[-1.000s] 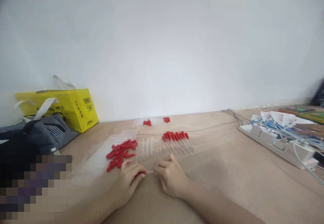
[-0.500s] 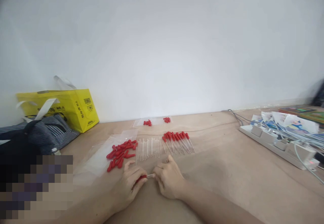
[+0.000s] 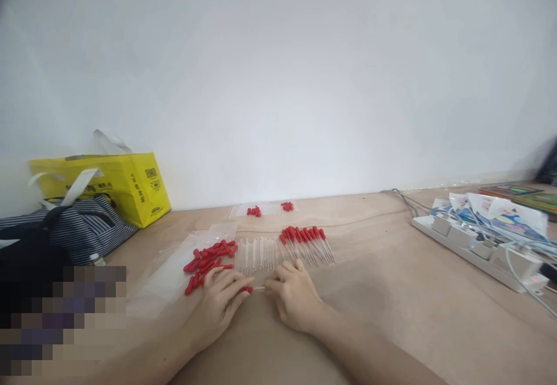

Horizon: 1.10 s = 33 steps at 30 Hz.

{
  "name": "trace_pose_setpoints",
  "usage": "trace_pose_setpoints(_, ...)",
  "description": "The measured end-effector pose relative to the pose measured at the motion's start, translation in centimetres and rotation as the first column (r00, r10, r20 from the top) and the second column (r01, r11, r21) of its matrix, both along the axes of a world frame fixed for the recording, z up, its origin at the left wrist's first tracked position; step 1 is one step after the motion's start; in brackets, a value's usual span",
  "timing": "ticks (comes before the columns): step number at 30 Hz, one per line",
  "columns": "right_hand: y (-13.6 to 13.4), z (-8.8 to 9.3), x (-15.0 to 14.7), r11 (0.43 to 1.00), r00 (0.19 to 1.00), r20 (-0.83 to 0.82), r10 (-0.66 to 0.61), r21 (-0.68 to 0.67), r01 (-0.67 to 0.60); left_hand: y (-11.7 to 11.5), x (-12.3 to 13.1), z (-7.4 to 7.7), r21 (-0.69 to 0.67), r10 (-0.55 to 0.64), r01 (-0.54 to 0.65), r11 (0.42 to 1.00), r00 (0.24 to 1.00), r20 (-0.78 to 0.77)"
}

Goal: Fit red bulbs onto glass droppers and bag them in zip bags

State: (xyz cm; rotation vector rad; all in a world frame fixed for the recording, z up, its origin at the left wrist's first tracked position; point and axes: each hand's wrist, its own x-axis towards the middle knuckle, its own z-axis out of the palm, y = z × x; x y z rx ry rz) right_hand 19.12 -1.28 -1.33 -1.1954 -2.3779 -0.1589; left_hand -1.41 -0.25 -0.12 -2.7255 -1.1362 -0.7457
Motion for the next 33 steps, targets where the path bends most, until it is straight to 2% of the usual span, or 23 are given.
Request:
trace_pose_setpoints(2,0.6,-0.1,0.2,0.989,0.986,-0.078,-0.149,-0.019,0.148,0.3,-0.4,-0.1,0.023,0.101,-0.102,0.994,0.994,0.052)
trace_pose_setpoints(4,1.7,-0.2,0.7,0.946,0.93,-0.176,-0.324,-0.055,0.32,0.7,-0.8,-0.3,0.018,0.207,-0.209,0.978,0.975,0.081)
trace_pose_setpoints(7,3.4,-0.2,1.7,0.826,0.784,-0.261,-0.564,-0.142,0.546,1.2,-1.4,-0.4,-0.012,0.317,-0.317,0.948,0.944,0.087)
trace_pose_setpoints(10,4.7,-0.3,2.6,0.723,0.675,-0.259,-0.691,-0.229,0.652,1.5,-1.7,-0.3,-0.039,0.37,-0.368,0.929,0.926,0.078)
trace_pose_setpoints(17,5.8,-0.8,2.4,0.674,0.634,-0.23,-0.739,-0.29,0.68,1.6,-1.7,-0.6,-0.051,0.379,-0.376,0.925,0.923,0.062)
trace_pose_setpoints(26,6.4,-0.9,2.0,0.664,0.629,-0.212,-0.748,-0.282,0.693,1.8,-2.0,-0.2,-0.024,0.432,-0.432,0.902,0.899,0.072)
trace_pose_setpoints(30,6.2,-0.6,2.3,0.678,0.643,-0.216,-0.735,-0.226,0.699,1.9,-2.0,0.0,-0.029,0.461,-0.46,0.887,0.884,0.078)
trace_pose_setpoints(33,5.8,-0.4,1.8,0.72,0.691,-0.204,-0.694,-0.185,0.669,1.9,-1.9,0.1,-0.021,0.472,-0.472,0.881,0.878,0.078)
